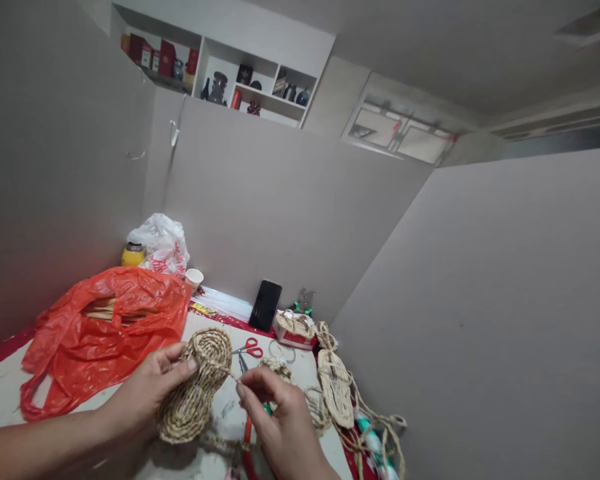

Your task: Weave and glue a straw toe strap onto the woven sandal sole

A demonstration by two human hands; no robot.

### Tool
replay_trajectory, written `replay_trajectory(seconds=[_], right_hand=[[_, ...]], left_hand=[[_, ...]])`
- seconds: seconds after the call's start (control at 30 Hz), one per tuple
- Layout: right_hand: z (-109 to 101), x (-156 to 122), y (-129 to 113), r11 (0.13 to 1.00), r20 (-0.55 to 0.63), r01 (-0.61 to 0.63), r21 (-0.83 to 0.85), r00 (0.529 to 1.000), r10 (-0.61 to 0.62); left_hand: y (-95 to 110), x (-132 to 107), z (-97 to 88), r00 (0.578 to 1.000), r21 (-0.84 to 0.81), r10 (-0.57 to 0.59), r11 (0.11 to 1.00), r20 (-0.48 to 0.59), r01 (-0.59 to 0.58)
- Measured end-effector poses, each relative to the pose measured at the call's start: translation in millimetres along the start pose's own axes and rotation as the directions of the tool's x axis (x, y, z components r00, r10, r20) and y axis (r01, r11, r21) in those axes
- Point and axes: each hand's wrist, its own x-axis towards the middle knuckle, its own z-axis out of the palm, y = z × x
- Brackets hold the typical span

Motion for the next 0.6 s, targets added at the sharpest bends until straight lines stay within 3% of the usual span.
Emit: replay_trajectory(seconds=[0.27,0.47,0.6], right_hand=[[25,-5,-14,0.947,-0.142,-0.099,0.305,0.979,0.148],[37,-6,-18,0.923,-0.159,-0.094,0.374,0.974,0.163],[41,-5,-14,0.902,-0.168,-0.093,0.423,0.969,0.179]], left_hand=[[11,-8,10.6,0.999,-0.069,-0.025,0.997,-0.048,0.022],[15,-12,16.4,0.996,-0.105,-0.033,0.994,-0.086,0.024],[14,-14,16.2,0.999,-0.102,-0.032,0.994,-0.036,0.029]])
